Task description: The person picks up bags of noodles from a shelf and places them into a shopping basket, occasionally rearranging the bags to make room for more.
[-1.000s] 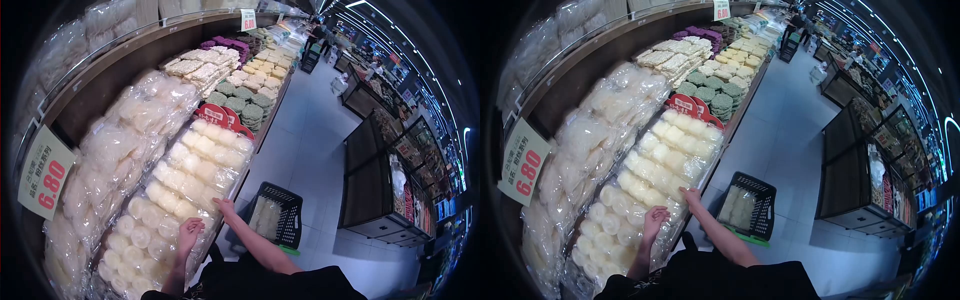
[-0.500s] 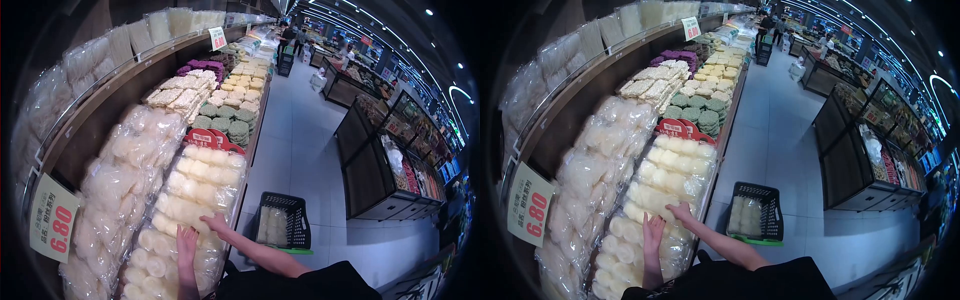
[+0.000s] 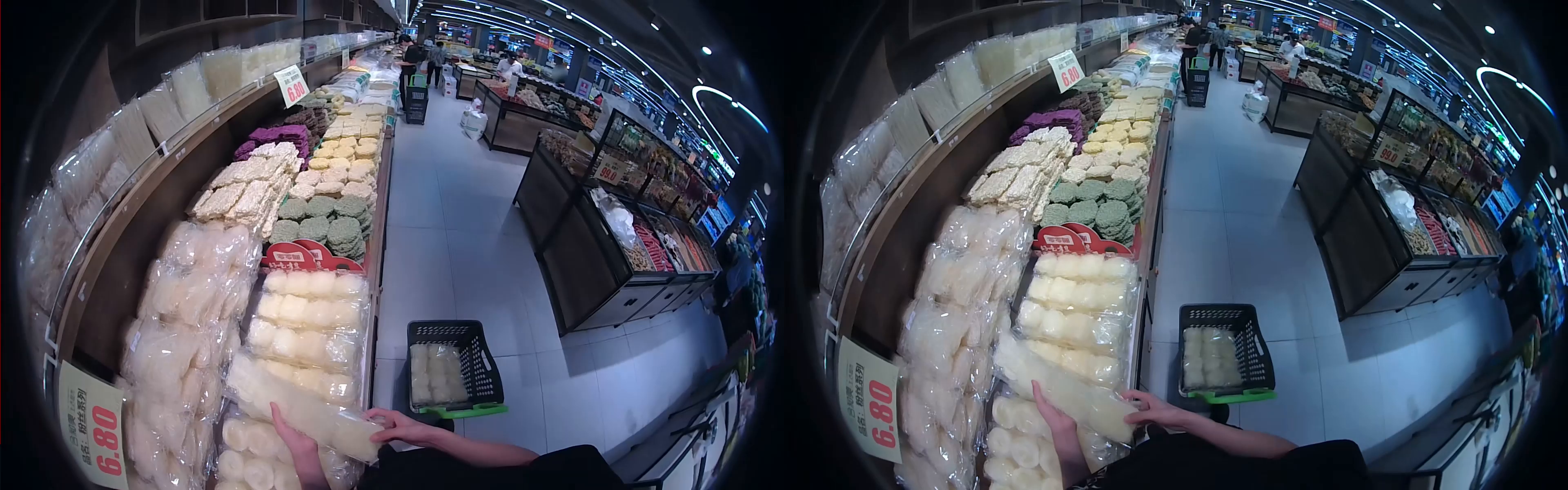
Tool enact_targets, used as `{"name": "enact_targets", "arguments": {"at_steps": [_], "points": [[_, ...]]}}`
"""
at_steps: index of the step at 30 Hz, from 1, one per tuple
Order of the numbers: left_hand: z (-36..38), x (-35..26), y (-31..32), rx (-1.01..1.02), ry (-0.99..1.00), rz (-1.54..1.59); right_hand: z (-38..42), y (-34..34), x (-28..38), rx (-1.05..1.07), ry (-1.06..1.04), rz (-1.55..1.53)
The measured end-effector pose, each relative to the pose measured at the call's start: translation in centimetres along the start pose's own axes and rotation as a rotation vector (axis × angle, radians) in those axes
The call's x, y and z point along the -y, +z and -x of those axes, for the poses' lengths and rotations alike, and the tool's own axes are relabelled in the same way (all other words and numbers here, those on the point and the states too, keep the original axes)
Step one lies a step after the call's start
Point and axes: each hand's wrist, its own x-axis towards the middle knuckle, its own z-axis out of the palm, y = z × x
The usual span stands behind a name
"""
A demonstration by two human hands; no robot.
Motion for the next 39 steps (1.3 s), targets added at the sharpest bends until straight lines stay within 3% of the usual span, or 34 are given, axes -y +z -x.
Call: {"name": "enact_targets", "arguments": {"at_steps": [2, 6, 9, 11, 12, 18, 20, 22, 26, 28, 30, 34, 36, 38, 39], "points": [[-0.1, 2.0, 0.3, -0.013, -0.005, -0.052, 3.0, -2.3, 2.0, 0.211, 0.188, -0.333], [2.0, 6.4, 6.9, 0.047, -0.057, -0.23, 5.0, -6.4, 2.4, 0.239, 0.229, -0.325], [1.3, 11.6, 10.1, 0.249, 0.025, -0.419, 5.2, -7.7, 2.3, 0.068, 0.095, -0.066], [1.2, 13.5, 12.7, 0.377, -0.047, -0.455, 5.2, -8.1, 2.5, -0.063, 0.095, -0.039], [0.8, 14.7, 13.5, 0.399, -0.12, -0.474, 5.4, -8.3, 2.5, -0.194, 0.104, -0.013], [-5.5, 22.6, 13.3, 0.638, -0.564, -0.614, 8.5, -11.8, 1.1, -0.499, -0.002, -0.353], [-10.3, 26.0, 7.8, 0.71, -0.476, -1.078, 9.7, -13.8, -0.5, -0.583, -0.004, -0.434], [-10.0, 25.7, 7.5, 0.884, -0.232, -1.977, 10.8, -16.2, -2.9, -0.643, 0.008, -0.502], [-16.2, 24.6, -3.5, 1.292, 0.024, -2.712, 14.4, -19.4, -5.9, -0.764, 0.073, -0.704], [-18.8, 22.9, -7.8, 1.586, 0.153, -2.64, 16.2, -20.6, -7.1, -0.821, 0.112, -0.754], [-17.9, 22.3, -7.8, 1.619, 0.206, -2.638, 17.4, -21.7, -8.5, -0.878, 0.089, -0.809], [-15.9, 21.6, -6.6, 1.583, 0.26, -2.587, 18.3, -24.5, -10.0, -0.879, 0.104, -0.82], [-15.3, 23.0, -5.4, 1.584, 0.228, -2.591, 17.8, -26.4, -11.1, -0.947, 0.244, -0.715], [-15.4, 23.2, -6.3, 1.438, 0.229, -2.647, 18.0, -28.0, -10.7, -0.95, 0.251, -0.707], [-13.9, 23.5, -5.0, 1.351, 0.327, -2.597, 17.2, -28.7, -10.1, -0.943, 0.238, -0.693]]}}
